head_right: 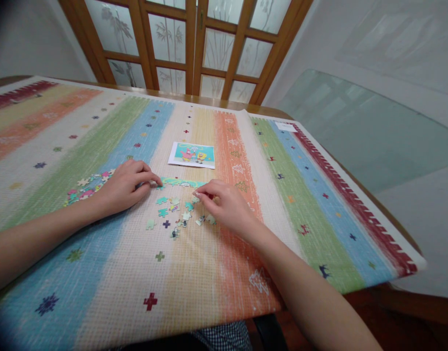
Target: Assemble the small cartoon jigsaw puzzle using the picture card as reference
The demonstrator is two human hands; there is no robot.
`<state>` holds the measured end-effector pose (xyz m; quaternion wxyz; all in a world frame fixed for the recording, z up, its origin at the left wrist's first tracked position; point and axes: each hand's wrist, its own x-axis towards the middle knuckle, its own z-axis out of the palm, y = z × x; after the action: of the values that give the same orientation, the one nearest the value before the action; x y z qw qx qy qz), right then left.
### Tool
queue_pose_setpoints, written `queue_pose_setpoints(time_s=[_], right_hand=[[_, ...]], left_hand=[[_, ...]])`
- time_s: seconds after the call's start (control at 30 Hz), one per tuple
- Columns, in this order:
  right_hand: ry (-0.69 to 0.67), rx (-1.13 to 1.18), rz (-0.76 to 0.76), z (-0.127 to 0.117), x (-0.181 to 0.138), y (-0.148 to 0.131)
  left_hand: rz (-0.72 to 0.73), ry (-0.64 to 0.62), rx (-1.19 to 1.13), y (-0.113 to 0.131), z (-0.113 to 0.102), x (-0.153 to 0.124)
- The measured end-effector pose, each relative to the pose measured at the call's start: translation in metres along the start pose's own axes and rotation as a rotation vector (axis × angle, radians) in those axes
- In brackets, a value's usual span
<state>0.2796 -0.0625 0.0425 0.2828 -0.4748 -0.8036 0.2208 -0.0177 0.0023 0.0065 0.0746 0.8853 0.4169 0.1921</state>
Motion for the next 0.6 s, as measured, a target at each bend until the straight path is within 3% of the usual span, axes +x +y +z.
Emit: queue_pose_setpoints(time_s=[0.4, 0.6], right_hand=[[0.226, -0.023, 0.025, -0.022, 0.001, -0.001], [0.149, -0.068, 0.093, -0.028, 0.003, 0.006]], left_hand=[[-0.023, 0.023, -0.013, -0.001, 0.002, -0.001], [0.043, 0.046, 0.090, 0.004, -0.004, -0.001]])
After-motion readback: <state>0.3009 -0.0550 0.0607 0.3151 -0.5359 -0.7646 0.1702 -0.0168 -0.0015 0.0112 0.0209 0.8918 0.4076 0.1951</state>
